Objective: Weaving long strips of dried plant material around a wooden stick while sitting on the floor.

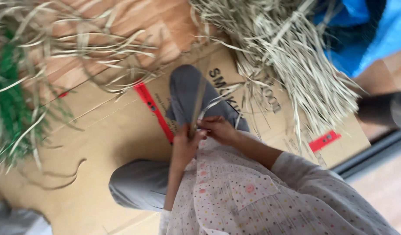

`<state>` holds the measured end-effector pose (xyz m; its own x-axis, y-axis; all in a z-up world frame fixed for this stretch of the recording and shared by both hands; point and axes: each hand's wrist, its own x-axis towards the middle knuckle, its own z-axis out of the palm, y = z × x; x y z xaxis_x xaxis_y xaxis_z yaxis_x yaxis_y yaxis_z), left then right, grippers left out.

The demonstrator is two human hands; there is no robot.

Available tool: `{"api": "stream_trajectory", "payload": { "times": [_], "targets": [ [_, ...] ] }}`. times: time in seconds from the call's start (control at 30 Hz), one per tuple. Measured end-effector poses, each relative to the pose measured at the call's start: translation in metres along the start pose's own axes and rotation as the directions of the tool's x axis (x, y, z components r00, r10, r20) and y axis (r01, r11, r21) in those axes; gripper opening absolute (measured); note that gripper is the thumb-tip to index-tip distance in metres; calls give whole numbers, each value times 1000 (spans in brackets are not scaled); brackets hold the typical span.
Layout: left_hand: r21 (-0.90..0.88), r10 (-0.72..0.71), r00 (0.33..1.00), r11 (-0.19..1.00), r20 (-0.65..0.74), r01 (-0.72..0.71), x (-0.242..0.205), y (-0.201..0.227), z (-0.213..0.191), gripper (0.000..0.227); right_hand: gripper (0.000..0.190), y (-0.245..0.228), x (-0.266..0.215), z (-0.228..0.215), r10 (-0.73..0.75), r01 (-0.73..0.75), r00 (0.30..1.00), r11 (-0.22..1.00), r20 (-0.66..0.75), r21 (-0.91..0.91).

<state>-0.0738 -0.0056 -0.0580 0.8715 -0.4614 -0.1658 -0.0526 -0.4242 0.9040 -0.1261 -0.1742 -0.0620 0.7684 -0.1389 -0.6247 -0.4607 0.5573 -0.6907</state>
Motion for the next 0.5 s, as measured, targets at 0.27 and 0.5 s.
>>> {"api": "stream_trajectory", "payload": {
  "times": [0.27, 0.5],
  "targets": [
    [-302, -78, 958, 953, -276, -10, 11, -6, -29, 12, 26, 30, 30, 49, -88, 99, 991, 989, 101, -108],
    [-76, -127, 940, 991, -315, 109, 16, 6, -17, 27, 19, 27, 26, 44, -517, 573, 817, 778, 255, -258]
  ]
}}
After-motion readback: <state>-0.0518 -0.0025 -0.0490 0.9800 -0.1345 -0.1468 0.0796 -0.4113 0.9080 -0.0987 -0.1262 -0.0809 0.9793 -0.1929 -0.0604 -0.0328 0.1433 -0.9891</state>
